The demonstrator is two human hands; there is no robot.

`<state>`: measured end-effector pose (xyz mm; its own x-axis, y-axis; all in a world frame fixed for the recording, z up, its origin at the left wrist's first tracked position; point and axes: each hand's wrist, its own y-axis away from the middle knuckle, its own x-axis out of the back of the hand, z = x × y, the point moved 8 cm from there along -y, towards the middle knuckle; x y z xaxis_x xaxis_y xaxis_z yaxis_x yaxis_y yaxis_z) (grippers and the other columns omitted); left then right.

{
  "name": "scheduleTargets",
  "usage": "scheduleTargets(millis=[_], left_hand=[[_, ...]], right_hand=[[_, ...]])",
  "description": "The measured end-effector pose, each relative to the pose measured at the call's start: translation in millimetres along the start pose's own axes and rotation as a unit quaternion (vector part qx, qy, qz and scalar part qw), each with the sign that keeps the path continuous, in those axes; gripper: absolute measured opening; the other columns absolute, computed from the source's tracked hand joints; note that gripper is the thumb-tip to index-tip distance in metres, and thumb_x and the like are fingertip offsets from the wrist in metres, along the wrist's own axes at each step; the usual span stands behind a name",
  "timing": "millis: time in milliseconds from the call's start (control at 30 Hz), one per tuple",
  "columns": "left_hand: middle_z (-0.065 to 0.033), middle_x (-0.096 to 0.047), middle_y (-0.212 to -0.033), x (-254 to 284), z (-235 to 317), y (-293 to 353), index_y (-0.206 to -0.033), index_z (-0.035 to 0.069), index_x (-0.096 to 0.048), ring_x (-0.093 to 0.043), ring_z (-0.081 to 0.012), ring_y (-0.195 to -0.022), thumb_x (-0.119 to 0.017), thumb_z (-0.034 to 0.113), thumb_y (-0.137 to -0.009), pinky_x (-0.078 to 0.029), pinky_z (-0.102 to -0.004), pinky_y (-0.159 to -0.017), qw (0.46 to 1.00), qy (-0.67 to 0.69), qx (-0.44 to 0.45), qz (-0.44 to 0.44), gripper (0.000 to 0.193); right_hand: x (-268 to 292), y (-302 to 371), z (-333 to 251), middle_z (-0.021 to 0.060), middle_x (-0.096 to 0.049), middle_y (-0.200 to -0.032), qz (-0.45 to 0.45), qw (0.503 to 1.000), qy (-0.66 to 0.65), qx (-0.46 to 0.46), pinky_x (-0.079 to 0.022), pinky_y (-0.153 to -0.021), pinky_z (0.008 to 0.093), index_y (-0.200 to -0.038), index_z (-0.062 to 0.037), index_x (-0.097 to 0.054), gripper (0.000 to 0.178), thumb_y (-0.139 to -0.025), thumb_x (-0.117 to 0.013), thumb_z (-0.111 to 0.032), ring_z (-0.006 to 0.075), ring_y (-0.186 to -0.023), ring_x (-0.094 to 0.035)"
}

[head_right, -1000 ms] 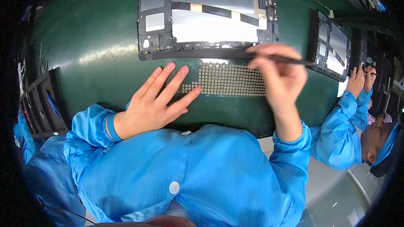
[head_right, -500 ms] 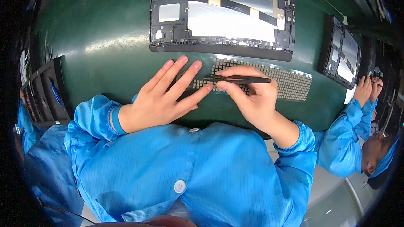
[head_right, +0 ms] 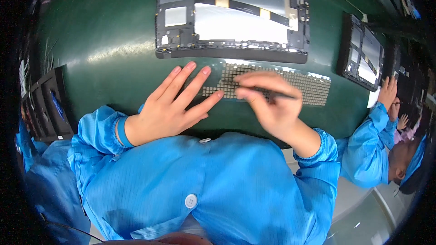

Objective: The worker uses tweezers to carefully assemble or repair internal components of a tablet on a factory assembly line.

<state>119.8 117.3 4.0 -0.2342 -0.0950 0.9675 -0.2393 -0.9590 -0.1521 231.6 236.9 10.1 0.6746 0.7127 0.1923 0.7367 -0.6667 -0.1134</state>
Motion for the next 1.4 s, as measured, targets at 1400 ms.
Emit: scheduleTargets(millis=[1400], left_hand=[[-0.0199, -0.059, -0.112, 183.5, 48.3, 102.4, -0.107, -0.003, -0.058, -0.057, -0.0308, -0.110, -0.033, 0.017, -0.090, -0.046, -0.0449, -0.095, 0.583, 0.509, -0.622, -0.118, 0.035]], right_hand=[[84.5, -43.0, 5.1, 0.0108, -0.062, -0.098, -0.001, 0.987, 0.114, 0.110, -0.051, -0.077, 0.0263, -0.092, 0.0024, -0.060, 0.014, -0.079, -0.060, 0.009, 0.0161, -0.087, -0.062]])
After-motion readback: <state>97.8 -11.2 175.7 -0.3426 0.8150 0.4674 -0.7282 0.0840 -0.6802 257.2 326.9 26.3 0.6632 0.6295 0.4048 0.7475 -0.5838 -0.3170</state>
